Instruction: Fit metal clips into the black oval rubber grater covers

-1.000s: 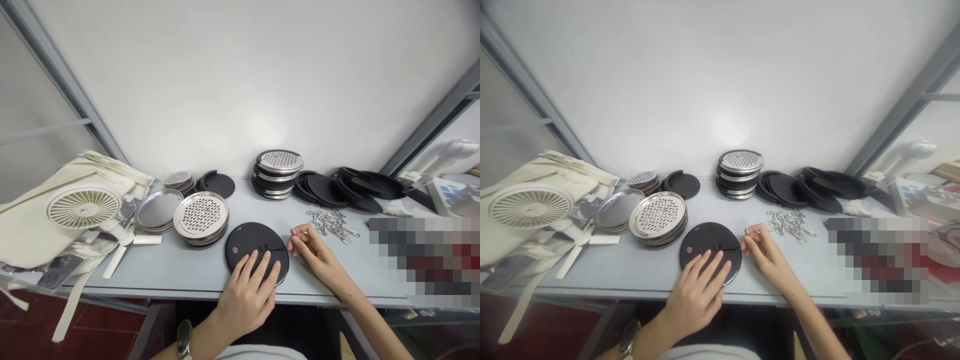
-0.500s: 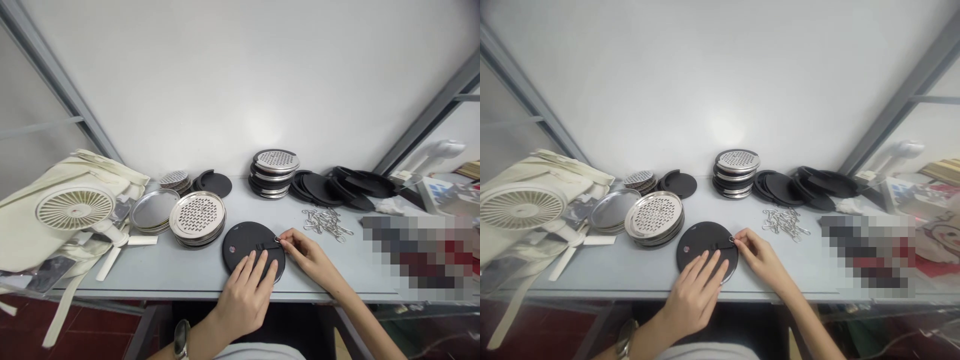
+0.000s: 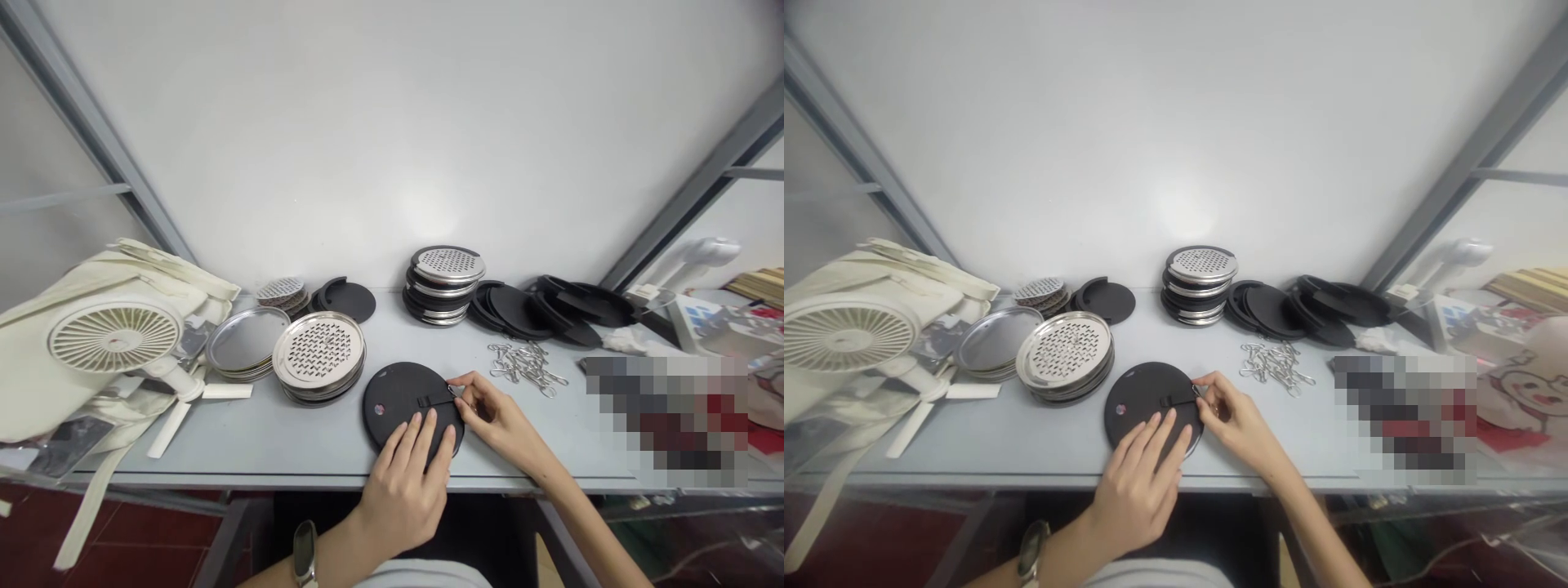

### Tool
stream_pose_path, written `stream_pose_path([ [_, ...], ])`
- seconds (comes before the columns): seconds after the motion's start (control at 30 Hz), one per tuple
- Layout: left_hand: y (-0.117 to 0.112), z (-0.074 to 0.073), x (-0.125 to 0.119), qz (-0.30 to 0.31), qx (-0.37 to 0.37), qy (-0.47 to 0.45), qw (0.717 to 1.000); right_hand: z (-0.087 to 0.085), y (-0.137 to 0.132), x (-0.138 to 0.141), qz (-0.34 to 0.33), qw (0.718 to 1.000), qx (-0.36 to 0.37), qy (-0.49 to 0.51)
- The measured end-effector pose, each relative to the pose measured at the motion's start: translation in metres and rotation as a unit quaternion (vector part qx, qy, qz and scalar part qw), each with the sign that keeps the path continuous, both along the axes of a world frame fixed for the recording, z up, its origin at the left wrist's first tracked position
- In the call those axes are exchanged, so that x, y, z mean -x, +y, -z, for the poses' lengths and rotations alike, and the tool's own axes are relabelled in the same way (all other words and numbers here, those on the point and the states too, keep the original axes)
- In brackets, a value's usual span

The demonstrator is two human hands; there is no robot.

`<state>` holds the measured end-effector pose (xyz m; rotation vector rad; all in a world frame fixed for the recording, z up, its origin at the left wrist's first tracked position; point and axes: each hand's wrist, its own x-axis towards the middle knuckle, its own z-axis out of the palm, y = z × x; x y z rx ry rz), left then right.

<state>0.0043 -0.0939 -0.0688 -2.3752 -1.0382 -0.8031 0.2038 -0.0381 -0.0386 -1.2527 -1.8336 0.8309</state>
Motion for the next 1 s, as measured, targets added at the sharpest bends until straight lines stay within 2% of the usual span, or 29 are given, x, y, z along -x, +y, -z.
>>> stream_pose_path([
  [1.0,-0.0017,0.0076,0.0025,0.006,-0.017,0.01,1.0,-0.0032,-0.0026,0.0006,-0.023,0.999,0.021,0.023],
])
